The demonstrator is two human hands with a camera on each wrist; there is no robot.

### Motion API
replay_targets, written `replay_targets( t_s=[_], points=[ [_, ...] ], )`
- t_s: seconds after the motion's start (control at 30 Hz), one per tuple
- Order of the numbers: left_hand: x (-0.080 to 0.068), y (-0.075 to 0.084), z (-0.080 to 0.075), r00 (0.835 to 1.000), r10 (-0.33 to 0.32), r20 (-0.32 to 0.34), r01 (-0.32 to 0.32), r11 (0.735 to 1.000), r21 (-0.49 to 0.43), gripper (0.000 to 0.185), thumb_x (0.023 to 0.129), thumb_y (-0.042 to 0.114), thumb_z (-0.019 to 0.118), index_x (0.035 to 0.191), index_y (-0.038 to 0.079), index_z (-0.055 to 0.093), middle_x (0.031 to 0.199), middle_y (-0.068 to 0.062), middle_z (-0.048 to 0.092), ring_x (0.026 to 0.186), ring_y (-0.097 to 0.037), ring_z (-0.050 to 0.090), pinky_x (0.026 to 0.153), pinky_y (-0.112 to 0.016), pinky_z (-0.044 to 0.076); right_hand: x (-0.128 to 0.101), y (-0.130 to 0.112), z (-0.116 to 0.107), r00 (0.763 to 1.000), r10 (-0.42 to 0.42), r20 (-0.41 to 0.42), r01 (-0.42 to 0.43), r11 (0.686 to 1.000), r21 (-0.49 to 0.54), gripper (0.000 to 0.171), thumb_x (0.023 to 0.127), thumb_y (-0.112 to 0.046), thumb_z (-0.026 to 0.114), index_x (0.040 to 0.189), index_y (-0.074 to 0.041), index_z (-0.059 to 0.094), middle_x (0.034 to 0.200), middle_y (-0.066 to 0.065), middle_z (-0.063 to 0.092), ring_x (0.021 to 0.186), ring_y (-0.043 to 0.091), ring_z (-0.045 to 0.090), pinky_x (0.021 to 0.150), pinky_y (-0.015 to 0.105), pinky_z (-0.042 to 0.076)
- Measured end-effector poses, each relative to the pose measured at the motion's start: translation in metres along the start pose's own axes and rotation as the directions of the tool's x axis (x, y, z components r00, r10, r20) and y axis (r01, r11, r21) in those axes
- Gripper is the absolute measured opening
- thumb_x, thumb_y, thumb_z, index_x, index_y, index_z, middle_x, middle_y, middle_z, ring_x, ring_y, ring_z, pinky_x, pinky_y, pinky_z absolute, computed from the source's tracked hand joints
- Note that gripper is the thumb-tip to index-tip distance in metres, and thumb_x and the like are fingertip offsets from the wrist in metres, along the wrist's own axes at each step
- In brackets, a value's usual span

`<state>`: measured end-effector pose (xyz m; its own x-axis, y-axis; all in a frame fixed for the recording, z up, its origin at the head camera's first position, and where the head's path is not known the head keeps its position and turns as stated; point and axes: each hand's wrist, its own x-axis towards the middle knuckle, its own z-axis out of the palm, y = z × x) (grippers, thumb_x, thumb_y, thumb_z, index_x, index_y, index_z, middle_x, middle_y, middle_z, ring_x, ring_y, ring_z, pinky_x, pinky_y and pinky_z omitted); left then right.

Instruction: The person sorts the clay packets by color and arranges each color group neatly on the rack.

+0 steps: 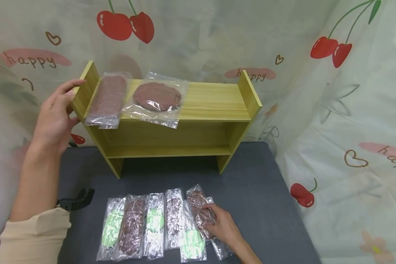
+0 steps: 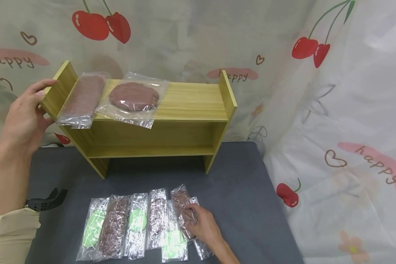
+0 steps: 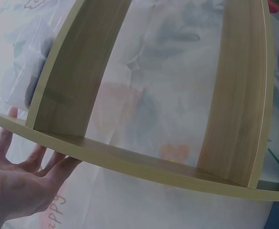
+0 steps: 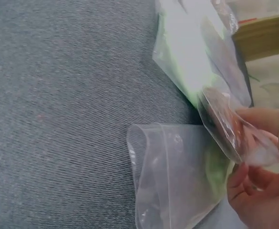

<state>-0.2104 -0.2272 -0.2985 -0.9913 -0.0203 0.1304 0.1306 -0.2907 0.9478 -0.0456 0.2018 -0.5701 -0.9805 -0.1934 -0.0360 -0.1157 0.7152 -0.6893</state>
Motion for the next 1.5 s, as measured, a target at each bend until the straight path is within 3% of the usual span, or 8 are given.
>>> replay_targets(
  t_s=[0.23,0.37,0.53,0.6,0.83,1.0,1.27,1.5],
  points=[
    [0.000,0.000,-0.002,1.000,-0.006,-0.005,0.006,1.000,-0.017,0.037,0.105,0.021,0.049,0.140,0.011,0.054,0.132,-0.005,0.045,0.119,-0.021,0.044,0.085,-0.032,0.042,0.001,0.001,-0.005,0.992,0.063,0.110,-0.090,0.963,0.252,0.053,0.077,-0.012,0.082,0.125,-0.021,0.064,0.084,0.002,0.065,0.054,0.007,0.052,0.053,0.030,0.050],
    [-0.001,0.000,-0.003,1.000,-0.009,-0.009,0.009,1.000,-0.018,0.037,0.104,0.020,0.049,0.140,0.012,0.054,0.131,-0.005,0.045,0.119,-0.021,0.045,0.085,-0.032,0.042,0.003,-0.001,-0.009,0.988,0.018,0.155,-0.083,0.901,0.426,0.053,0.078,-0.008,0.081,0.127,-0.014,0.061,0.104,0.011,0.067,0.072,0.014,0.064,0.057,0.033,0.056],
    [-0.002,-0.001,-0.004,1.000,-0.007,-0.001,0.007,1.000,-0.026,0.037,0.105,0.021,0.049,0.140,0.012,0.054,0.131,-0.005,0.046,0.118,-0.021,0.045,0.084,-0.031,0.043,0.006,-0.007,-0.018,0.983,-0.048,0.178,-0.062,0.825,0.562,0.053,0.081,-0.004,0.079,0.129,-0.009,0.059,0.126,0.015,0.061,0.089,0.018,0.065,0.065,0.033,0.057],
    [-0.002,-0.001,-0.004,1.000,-0.001,0.005,0.001,0.999,-0.033,0.037,0.105,0.021,0.049,0.140,0.011,0.054,0.131,-0.006,0.046,0.118,-0.021,0.046,0.083,-0.030,0.045,0.008,-0.011,-0.022,0.984,-0.058,0.171,-0.051,0.818,0.573,0.054,0.081,-0.005,0.080,0.130,-0.009,0.058,0.127,0.015,0.060,0.090,0.017,0.065,0.066,0.031,0.057],
    [-0.002,-0.001,-0.001,1.000,0.000,0.003,0.000,1.000,-0.002,0.037,0.105,0.023,0.049,0.140,0.013,0.053,0.133,-0.005,0.044,0.119,-0.021,0.045,0.085,-0.032,0.042,0.014,-0.019,-0.032,0.988,-0.094,0.122,0.008,0.823,0.568,0.055,0.080,-0.008,0.082,0.130,-0.011,0.059,0.131,0.010,0.060,0.117,0.022,0.059,0.095,0.027,0.047],
    [-0.003,0.000,-0.001,1.000,0.000,0.003,0.000,1.000,0.005,0.037,0.105,0.024,0.049,0.140,0.014,0.053,0.132,-0.005,0.044,0.118,-0.021,0.044,0.086,-0.033,0.040,0.018,-0.026,-0.040,0.985,-0.123,0.121,0.026,0.798,0.602,0.054,0.082,-0.005,0.080,0.131,-0.009,0.058,0.134,0.012,0.057,0.122,0.026,0.056,0.097,0.028,0.046],
    [-0.002,0.002,0.000,1.000,-0.002,0.017,0.003,1.000,-0.016,0.038,0.104,0.023,0.050,0.140,0.013,0.053,0.130,-0.005,0.046,0.116,-0.020,0.046,0.085,-0.032,0.041,0.026,-0.043,-0.058,0.985,-0.150,0.083,0.075,0.814,0.577,0.054,0.082,-0.007,0.081,0.131,-0.013,0.059,0.134,0.006,0.058,0.133,0.022,0.047,0.107,0.023,0.035],
    [-0.002,0.002,0.000,1.000,0.004,0.012,-0.004,1.000,-0.012,0.037,0.104,0.022,0.050,0.140,0.013,0.054,0.131,-0.005,0.045,0.117,-0.020,0.046,0.086,-0.032,0.042,0.031,-0.051,-0.069,0.977,-0.207,0.055,0.131,0.781,0.610,0.054,0.082,-0.002,0.078,0.132,-0.008,0.058,0.135,0.011,0.055,0.132,0.022,0.048,0.109,0.023,0.033]
  ],
)
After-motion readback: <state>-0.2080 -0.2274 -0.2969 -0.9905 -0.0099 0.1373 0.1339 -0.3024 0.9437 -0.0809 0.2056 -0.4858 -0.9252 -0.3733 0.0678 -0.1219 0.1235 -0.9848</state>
